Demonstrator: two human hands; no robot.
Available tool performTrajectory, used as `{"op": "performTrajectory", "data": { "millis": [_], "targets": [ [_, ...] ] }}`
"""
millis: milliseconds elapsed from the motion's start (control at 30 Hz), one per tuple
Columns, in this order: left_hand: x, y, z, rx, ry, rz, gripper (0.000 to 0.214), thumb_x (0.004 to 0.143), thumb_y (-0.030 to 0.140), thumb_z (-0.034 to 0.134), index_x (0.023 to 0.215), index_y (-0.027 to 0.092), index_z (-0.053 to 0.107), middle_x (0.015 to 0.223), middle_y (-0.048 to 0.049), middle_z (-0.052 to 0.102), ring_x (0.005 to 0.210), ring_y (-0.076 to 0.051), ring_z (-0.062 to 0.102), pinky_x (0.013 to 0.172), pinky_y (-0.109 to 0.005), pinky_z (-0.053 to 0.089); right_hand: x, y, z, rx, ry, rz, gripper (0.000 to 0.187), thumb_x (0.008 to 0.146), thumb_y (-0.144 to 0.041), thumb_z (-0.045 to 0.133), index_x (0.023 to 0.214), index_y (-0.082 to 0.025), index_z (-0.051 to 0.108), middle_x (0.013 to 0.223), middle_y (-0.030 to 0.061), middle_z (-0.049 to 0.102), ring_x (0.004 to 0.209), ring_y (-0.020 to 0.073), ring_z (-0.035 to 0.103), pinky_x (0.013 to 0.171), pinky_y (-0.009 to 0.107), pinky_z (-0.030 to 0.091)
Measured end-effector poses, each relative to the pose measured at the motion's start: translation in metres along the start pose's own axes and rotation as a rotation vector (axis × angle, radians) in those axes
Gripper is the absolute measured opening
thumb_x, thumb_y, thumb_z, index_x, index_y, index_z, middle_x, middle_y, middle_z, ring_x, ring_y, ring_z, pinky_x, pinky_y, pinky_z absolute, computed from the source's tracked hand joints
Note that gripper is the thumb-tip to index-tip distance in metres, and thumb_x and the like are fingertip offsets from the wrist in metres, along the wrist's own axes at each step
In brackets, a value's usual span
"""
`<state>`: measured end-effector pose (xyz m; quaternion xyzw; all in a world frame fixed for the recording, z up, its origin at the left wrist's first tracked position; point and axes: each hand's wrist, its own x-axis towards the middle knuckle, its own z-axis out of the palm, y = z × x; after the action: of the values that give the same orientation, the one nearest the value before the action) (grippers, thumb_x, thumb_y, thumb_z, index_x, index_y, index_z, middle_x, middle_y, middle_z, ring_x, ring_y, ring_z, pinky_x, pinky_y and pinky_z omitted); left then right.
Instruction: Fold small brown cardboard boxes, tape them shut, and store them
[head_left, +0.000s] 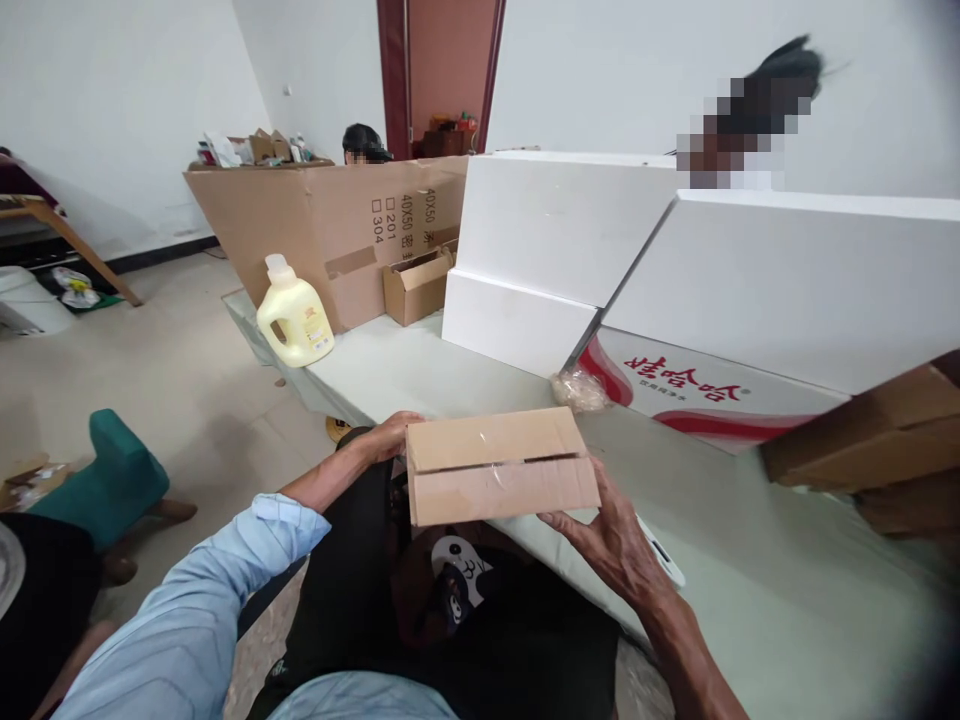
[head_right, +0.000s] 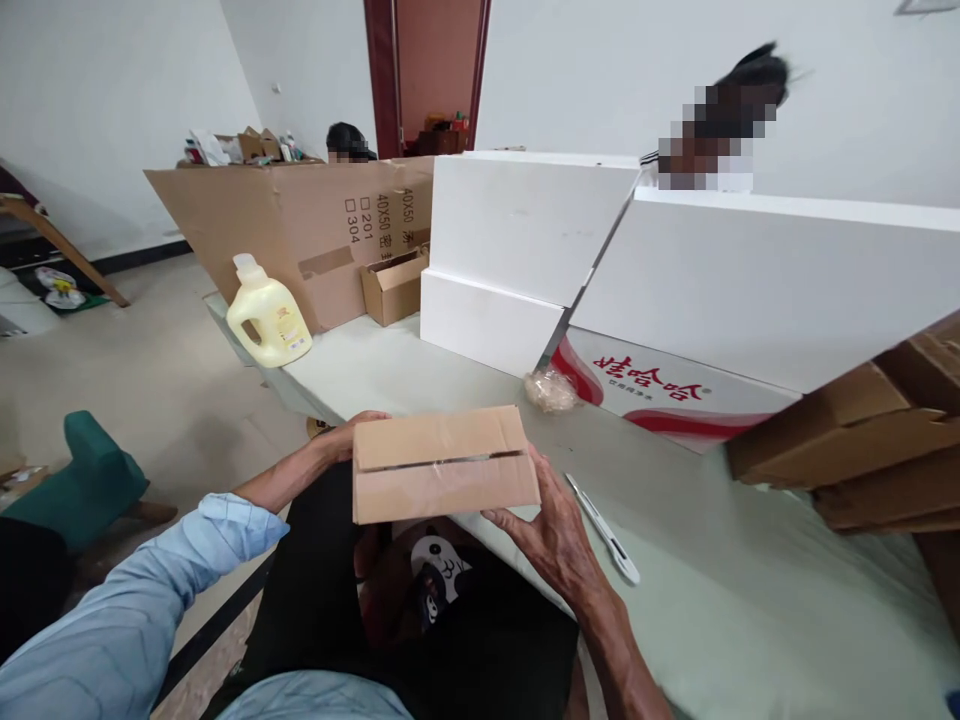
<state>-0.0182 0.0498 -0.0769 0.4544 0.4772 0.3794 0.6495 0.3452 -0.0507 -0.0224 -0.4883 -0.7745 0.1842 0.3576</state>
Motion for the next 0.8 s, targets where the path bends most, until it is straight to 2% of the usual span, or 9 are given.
{"op": "performTrajectory", "data": {
  "millis": [100, 200, 267, 367, 500, 567, 633, 733, 800],
  "targets": [
    [-0.006, -0.009, 0.011, 0.017, 0.093, 0.103, 0.043, 0.076, 0.051, 0.087, 0.088, 0.016, 0.066, 0.084, -0.0031, 0.071, 0.085, -0.020, 0.068, 0.072, -0.028, 0.052, -0.009, 0.003, 0.002, 0.013, -0.025, 0.091, 0.066, 0.100, -0.064, 0.066, 0.152, -0.026, 0.055, 0.143, 0.0145, 0.069, 0.122, 0.0334, 0.069, 0.102, 0.048, 0.058],
    [-0.027, -0.005, 0.013, -0.016, 0.147, 0.255, 0.069, 0.082, 0.077, 0.075, 0.121, 0.020, 0.067, 0.131, -0.0119, 0.072, 0.128, -0.030, 0.065, 0.088, -0.032, 0.057, -0.012, 0.002, 0.007, 0.012, 0.001, 0.149, 0.055, 0.101, -0.068, 0.061, 0.135, -0.025, 0.064, 0.120, 0.0108, 0.074, 0.097, 0.0275, 0.069, 0.084, 0.042, 0.059],
    [-0.045, 0.000, 0.014, -0.003, 0.085, 0.414, 0.097, 0.075, 0.089, 0.076, 0.145, 0.025, 0.057, 0.158, -0.0166, 0.057, 0.152, -0.037, 0.050, 0.103, -0.039, 0.056, -0.011, 0.001, 0.010, 0.013, 0.015, 0.175, 0.052, 0.102, -0.069, 0.059, 0.129, -0.024, 0.065, 0.108, 0.0086, 0.073, 0.089, 0.0256, 0.066, 0.079, 0.039, 0.058],
    [-0.069, 0.008, 0.017, 0.230, -0.053, 0.582, 0.128, 0.060, 0.077, 0.097, 0.163, 0.027, 0.041, 0.171, -0.0204, 0.042, 0.161, -0.044, 0.038, 0.122, -0.049, 0.046, -0.013, 0.010, 0.010, 0.013, -0.014, 0.152, 0.049, 0.104, -0.066, 0.058, 0.128, -0.025, 0.066, 0.111, 0.0090, 0.072, 0.090, 0.0250, 0.066, 0.077, 0.037, 0.058],
    [-0.075, 0.013, 0.026, 0.478, -0.003, 0.620, 0.114, 0.068, 0.052, 0.101, 0.160, 0.027, 0.039, 0.168, -0.0206, 0.042, 0.156, -0.042, 0.045, 0.124, -0.053, 0.044, -0.029, 0.062, -0.004, -0.233, 0.020, 0.087, 0.051, 0.104, -0.062, 0.057, 0.139, -0.025, 0.063, 0.135, 0.0143, 0.068, 0.110, 0.0303, 0.069, 0.091, 0.043, 0.059],
    [-0.071, 0.012, 0.030, 0.475, 0.017, 0.658, 0.108, 0.067, 0.048, 0.100, 0.154, 0.026, 0.039, 0.166, -0.0210, 0.043, 0.153, -0.041, 0.048, 0.122, -0.053, 0.046, -0.044, 0.096, -0.013, -0.531, 0.095, 0.174, 0.050, 0.103, -0.058, 0.055, 0.133, -0.020, 0.065, 0.129, 0.0189, 0.069, 0.115, 0.0362, 0.067, 0.097, 0.049, 0.057],
    [-0.067, 0.010, 0.032, 0.464, 0.023, 0.695, 0.100, 0.066, 0.045, 0.100, 0.144, 0.027, 0.040, 0.167, -0.0210, 0.043, 0.152, -0.040, 0.050, 0.120, -0.052, 0.048, -0.058, 0.124, -0.020, -0.727, 0.033, 0.324, 0.041, 0.101, -0.051, 0.054, 0.121, -0.018, 0.069, 0.117, 0.0194, 0.071, 0.111, 0.0377, 0.068, 0.094, 0.050, 0.056],
    [-0.067, 0.008, 0.033, 0.479, 0.024, 0.718, 0.086, 0.066, 0.041, 0.099, 0.131, 0.027, 0.044, 0.167, -0.0207, 0.043, 0.151, -0.038, 0.051, 0.118, -0.050, 0.049, -0.069, 0.145, -0.025, -0.743, -0.060, 0.504, 0.029, 0.100, -0.040, 0.047, 0.101, -0.021, 0.068, 0.105, 0.0165, 0.072, 0.103, 0.0350, 0.070, 0.087, 0.046, 0.056],
    [-0.069, 0.009, 0.034, 0.496, 0.025, 0.725, 0.080, 0.066, 0.039, 0.099, 0.126, 0.026, 0.047, 0.166, -0.0206, 0.044, 0.150, -0.037, 0.053, 0.117, -0.049, 0.049, -0.066, 0.144, -0.029, -0.636, 0.022, 0.601, 0.029, 0.100, -0.040, 0.043, 0.097, -0.022, 0.066, 0.098, 0.0145, 0.072, 0.095, 0.0331, 0.071, 0.080, 0.044, 0.055]
  ]
}}
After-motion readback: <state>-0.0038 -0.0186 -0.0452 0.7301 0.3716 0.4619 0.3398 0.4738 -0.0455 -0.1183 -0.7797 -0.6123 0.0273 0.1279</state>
